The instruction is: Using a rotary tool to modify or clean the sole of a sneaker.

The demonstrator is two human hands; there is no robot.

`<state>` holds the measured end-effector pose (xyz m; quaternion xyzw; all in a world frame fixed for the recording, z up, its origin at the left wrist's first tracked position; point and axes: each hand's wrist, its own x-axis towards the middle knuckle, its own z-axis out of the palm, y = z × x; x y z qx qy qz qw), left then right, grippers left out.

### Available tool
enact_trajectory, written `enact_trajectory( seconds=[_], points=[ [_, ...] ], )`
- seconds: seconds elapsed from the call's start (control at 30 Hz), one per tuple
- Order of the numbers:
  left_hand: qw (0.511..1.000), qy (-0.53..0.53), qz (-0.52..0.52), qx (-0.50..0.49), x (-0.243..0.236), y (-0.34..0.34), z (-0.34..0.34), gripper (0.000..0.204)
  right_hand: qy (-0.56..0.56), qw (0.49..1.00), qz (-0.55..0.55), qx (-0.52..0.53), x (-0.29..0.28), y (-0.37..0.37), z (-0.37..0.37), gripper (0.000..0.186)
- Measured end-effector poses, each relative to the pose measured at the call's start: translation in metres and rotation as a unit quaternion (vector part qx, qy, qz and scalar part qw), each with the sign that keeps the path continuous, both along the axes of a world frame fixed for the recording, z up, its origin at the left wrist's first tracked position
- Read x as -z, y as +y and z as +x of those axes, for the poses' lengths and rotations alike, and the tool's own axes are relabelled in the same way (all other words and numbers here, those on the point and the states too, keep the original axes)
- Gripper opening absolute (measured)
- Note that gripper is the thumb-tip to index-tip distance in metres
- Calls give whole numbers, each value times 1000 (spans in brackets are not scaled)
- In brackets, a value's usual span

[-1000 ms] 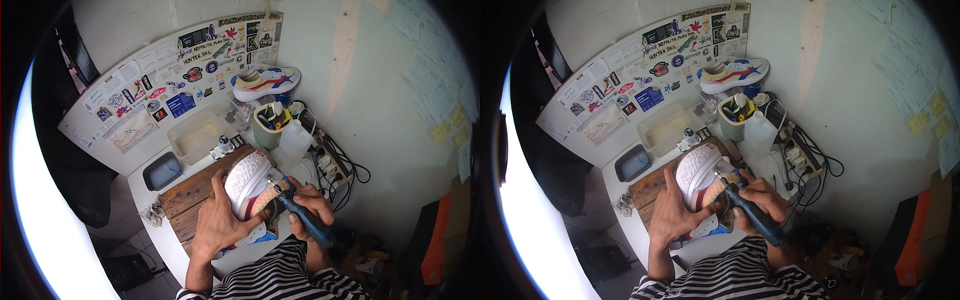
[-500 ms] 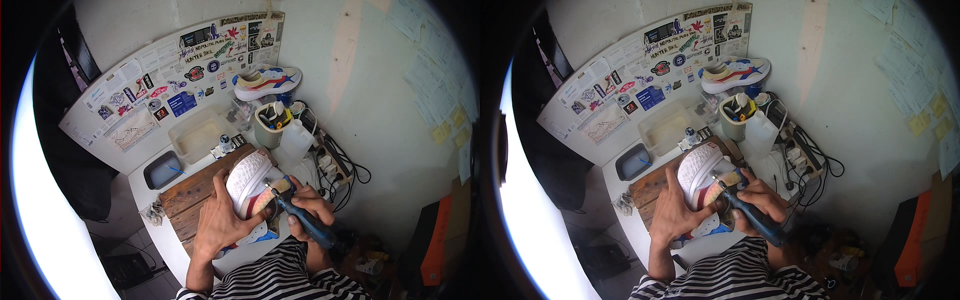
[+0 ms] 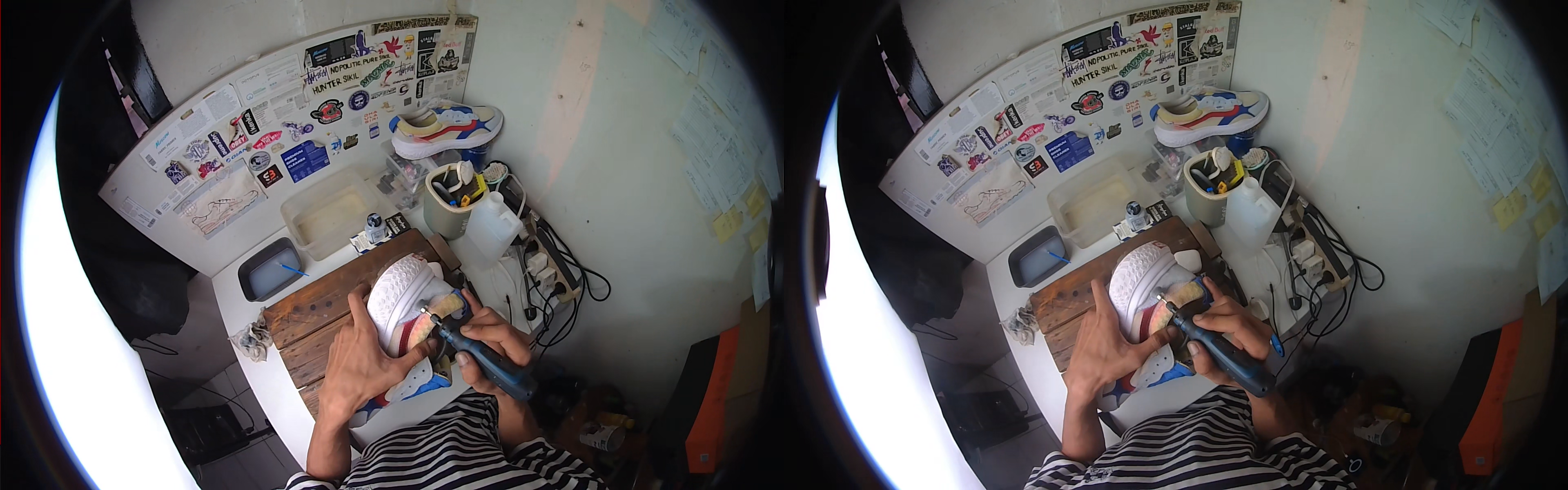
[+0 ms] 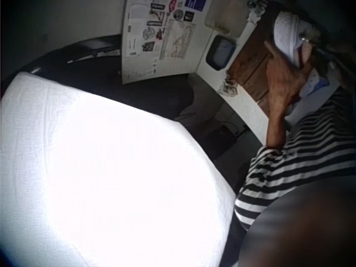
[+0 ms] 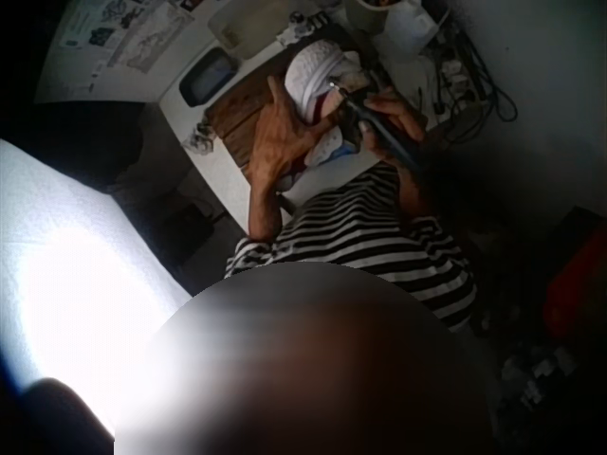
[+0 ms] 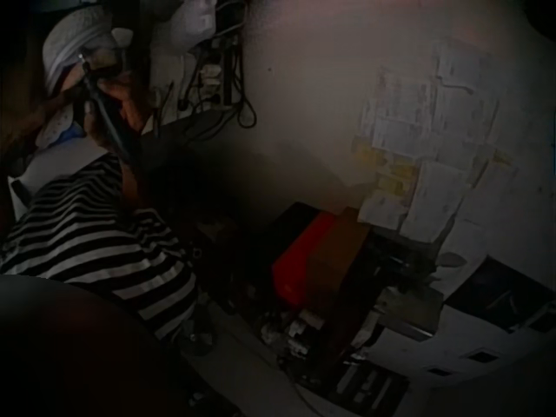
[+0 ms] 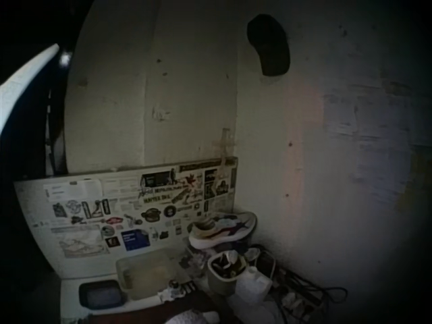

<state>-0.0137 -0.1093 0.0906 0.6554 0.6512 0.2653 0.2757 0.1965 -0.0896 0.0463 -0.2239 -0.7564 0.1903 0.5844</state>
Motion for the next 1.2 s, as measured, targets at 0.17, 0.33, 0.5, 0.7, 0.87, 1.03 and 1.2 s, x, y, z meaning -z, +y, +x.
enact_trajectory(
  seconds=[0.17, 0.33, 0.5, 0.7, 0.87, 1.03, 1.2],
  points=[
    [999, -32, -24, 6, 5, -1, 0, 103, 54, 996, -59, 25, 2, -5, -1, 22],
    [998, -47, -30, 15, 7, 2, 3, 102, 25, 999, -33, 22, 3, -5, -3, 21],
    [998, -49, -28, 17, 5, 0, 0, 102, 79, 995, -65, 5, 9, -5, -1, 23],
    [998, -49, -13, 25, 10, 2, 2, 102, 99, 991, -90, 14, 5, -2, 2, 22],
    [999, -37, -16, 21, 8, 2, 2, 103, 68, 996, -48, -22, 5, 0, 5, 20],
    [999, -31, -8, 20, 4, 0, 4, 104, 119, 989, -91, 9, 12, -2, 5, 22],
    [1000, -24, -15, 12, 3, 0, 4, 104, 82, 994, -59, -32, 7, -1, 6, 25]
  ],
)
